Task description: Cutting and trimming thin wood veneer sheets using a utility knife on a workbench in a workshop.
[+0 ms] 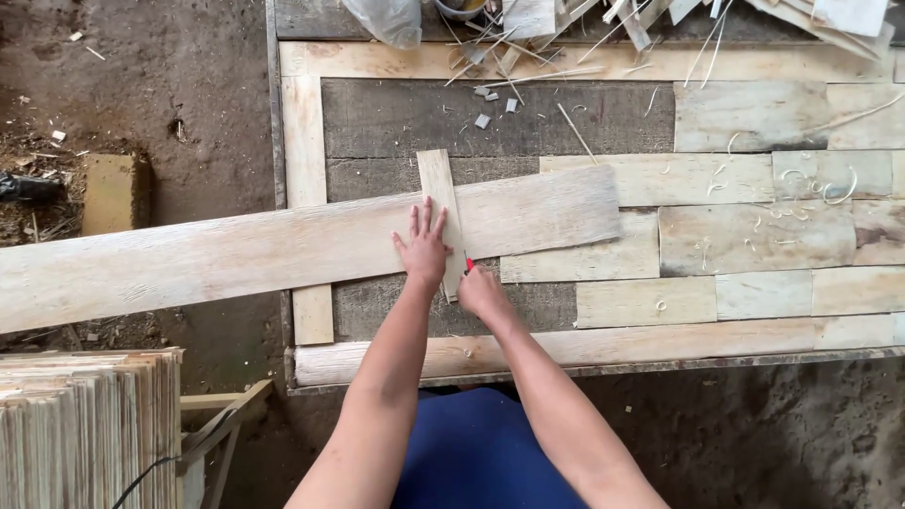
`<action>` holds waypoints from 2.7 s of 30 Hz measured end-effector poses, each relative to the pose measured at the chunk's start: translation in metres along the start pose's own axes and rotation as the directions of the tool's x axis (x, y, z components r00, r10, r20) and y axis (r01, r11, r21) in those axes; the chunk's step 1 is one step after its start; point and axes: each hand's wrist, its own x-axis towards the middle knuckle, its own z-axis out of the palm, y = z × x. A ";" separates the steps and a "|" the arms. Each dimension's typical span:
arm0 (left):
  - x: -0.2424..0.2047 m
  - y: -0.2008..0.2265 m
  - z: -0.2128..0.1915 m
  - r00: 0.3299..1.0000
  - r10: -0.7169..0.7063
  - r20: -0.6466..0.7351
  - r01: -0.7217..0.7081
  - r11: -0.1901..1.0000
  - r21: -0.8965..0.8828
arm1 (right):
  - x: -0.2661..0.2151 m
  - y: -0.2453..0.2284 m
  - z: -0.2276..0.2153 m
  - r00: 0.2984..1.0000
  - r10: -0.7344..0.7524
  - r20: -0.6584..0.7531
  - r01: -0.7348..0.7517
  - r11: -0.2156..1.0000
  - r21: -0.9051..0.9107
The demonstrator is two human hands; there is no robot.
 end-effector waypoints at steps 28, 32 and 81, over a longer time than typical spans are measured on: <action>0.002 -0.037 0.028 0.957 0.139 -0.254 -0.207 0.941 -0.267 | -0.005 0.024 0.034 0.941 -0.124 -0.315 0.147 0.988 0.048; 0.032 -0.057 0.051 0.910 0.234 -0.342 -0.309 0.933 -0.186 | -0.002 0.028 0.024 0.943 -0.114 -0.314 0.161 0.978 0.130; 0.013 -0.035 -0.065 0.723 0.188 -0.665 -0.533 0.764 -0.364 | 0.044 0.137 -0.071 0.994 0.045 -0.096 0.104 -0.247 0.963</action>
